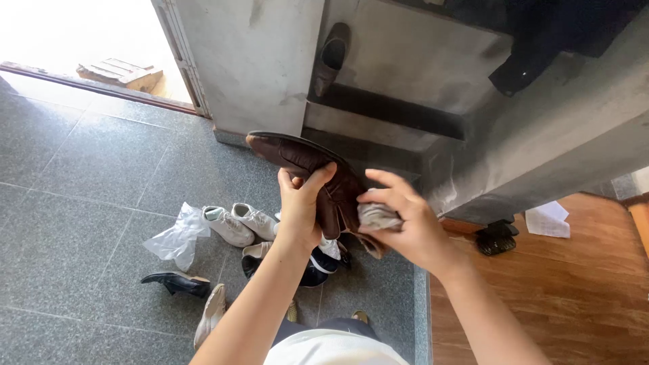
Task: Polishing leather shoes using a white cloth.
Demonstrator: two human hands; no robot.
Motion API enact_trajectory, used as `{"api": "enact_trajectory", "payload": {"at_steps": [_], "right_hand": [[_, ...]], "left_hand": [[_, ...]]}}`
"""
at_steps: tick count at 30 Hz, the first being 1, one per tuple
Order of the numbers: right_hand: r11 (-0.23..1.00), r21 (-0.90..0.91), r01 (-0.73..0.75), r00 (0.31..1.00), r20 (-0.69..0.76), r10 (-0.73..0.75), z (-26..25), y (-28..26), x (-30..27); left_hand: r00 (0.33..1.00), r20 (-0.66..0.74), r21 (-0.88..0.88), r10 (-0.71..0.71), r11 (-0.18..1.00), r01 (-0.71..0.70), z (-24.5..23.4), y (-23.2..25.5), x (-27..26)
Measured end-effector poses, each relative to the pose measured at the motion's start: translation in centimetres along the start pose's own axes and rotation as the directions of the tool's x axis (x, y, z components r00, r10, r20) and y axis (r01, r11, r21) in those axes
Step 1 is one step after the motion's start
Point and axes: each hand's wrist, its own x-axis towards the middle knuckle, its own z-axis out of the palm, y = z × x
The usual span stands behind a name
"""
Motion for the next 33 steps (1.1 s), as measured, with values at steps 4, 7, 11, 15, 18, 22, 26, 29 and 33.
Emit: {"api": "enact_trajectory", "payload": {"at_steps": [4, 7, 11, 15, 18, 22, 26, 29, 33], "right_hand": [[0.998, 0.007, -0.062, 0.991, -0.12, 0.062, -0.4, -0.2, -0.6], [0.984, -0.128, -0.127, 0.965, -0.247, 0.092, 0.2, 0.1, -0.2], [0.988, -0.12, -0.094, 0.948, -0.315, 0.052, 1.4, -0.9, 2.1], [0.983, -0.176, 0.053, 0.952, -0.288, -0.103, 1.2, -1.9, 3.3], [0.976, -0.216, 0.031, 0.971, -0.225, -0.081, 0.7, -1.6, 2.6], [0.97, -0.244, -0.02, 0.964, -0.261, -0.046, 1.2, -0.2, 2.3], [0.965, -0.248, 0.082, 0.941, -0.3, -0.158, 0.9, -1.4, 4.2], [0.945, -0.305, 0.121, 0.936, -0.281, -0.211, 0.3, -3.1, 5.6], [0.945, -0.304, 0.123, 0.955, -0.224, -0.196, -0.4, -4.3, 6.8]], "left_hand": [[1.0, 0.014, -0.106, 0.004, 0.994, -0.003, -0.6, 0.0, 0.1], [0.999, 0.047, -0.181, 0.001, 0.983, 0.007, -0.5, -0.1, -0.2], [0.995, 0.068, -0.172, -0.075, 0.981, 0.086, 0.0, -0.7, -0.8], [0.987, 0.066, -0.183, -0.148, 0.97, 0.158, 0.0, -0.8, -1.2], [0.992, 0.069, -0.195, -0.105, 0.974, 0.117, 0.1, -0.1, -1.4], [0.994, -0.012, -0.118, -0.104, 0.988, 0.102, -0.4, -0.7, -0.4], [0.993, 0.047, -0.002, -0.112, 0.994, 0.112, 0.5, -1.3, -0.8], [0.987, 0.087, 0.089, -0.135, 0.988, 0.127, 1.0, -2.2, -1.4], [0.984, 0.114, 0.148, -0.136, 0.982, 0.119, 1.2, -2.8, -1.6]]}}
